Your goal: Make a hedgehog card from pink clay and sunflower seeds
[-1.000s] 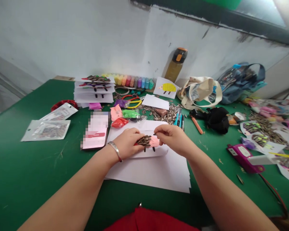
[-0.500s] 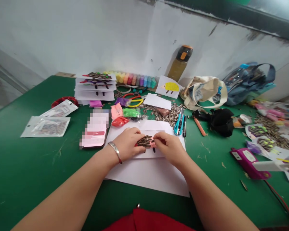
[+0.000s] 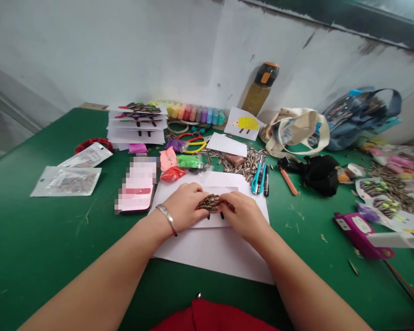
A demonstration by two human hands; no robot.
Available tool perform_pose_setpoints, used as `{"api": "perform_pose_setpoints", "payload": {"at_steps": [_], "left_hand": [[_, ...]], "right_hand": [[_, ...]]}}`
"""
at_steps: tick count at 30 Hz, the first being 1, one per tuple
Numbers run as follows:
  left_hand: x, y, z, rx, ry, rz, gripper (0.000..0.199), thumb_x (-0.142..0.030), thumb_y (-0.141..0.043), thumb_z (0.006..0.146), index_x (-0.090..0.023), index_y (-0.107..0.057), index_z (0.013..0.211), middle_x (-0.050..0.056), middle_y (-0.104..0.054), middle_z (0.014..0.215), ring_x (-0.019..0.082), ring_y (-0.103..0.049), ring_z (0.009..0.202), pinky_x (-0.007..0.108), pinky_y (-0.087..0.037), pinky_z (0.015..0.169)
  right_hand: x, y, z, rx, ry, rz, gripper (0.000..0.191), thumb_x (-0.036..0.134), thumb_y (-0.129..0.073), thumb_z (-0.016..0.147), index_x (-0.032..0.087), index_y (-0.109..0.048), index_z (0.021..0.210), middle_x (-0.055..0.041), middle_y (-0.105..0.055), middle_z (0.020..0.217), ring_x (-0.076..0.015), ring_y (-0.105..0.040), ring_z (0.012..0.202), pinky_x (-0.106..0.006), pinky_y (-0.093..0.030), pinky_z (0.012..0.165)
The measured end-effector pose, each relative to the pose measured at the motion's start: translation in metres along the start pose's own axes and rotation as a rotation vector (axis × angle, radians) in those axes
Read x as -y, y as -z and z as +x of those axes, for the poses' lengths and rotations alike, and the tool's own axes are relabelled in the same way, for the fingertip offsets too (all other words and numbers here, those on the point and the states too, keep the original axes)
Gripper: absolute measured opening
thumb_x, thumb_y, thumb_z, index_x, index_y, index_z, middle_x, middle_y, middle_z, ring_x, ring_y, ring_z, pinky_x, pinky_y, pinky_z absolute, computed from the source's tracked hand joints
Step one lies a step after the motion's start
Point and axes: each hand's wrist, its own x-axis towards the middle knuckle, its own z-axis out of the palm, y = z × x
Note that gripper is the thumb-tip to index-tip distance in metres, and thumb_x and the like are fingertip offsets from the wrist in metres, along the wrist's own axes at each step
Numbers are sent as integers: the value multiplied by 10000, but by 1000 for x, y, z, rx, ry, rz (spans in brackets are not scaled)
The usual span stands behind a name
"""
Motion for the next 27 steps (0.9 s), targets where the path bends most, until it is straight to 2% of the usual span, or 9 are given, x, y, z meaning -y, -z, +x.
{"api": "perform_pose_setpoints", "payload": {"at_steps": [9, 17, 23, 27], "left_hand": [[-1, 0, 1, 3, 12, -5, 225, -343, -578, 800, -215, -672, 961, 60, -567, 943, 226, -501, 889, 361, -400, 837], [-2, 0, 1, 18, 30, -4, 240, -315, -582, 791, -232, -671, 998, 59, -566, 957, 230, -498, 898, 361, -399, 832], [-3, 1, 1, 11, 31, -2, 206, -295, -598, 780, -213, -673, 955, 65, -564, 956, 231, -496, 900, 356, -398, 835], [-3, 1, 1, 14, 35, -9, 242, -295, -597, 786, -221, -662, 1007, 63, -561, 973, 232, -493, 915, 360, -394, 849]], "right_hand": [[-5, -1, 0, -4, 41, -28, 184, 174, -471, 904, 185, -640, 830, -32, -566, 796, -148, -525, 758, -253, -385, 683], [0, -4, -2, -3, 35, -96, 188, 163, -459, 894, 170, -623, 803, -47, -559, 785, -160, -517, 755, -266, -377, 684], [3, -7, -3, -12, 41, -96, 186, 148, -449, 892, 167, -626, 839, -48, -558, 790, -162, -513, 751, -265, -371, 678], [5, -6, -3, 13, 36, -80, 189, 150, -448, 895, 175, -632, 862, -43, -559, 796, -159, -516, 758, -262, -370, 676]]}}
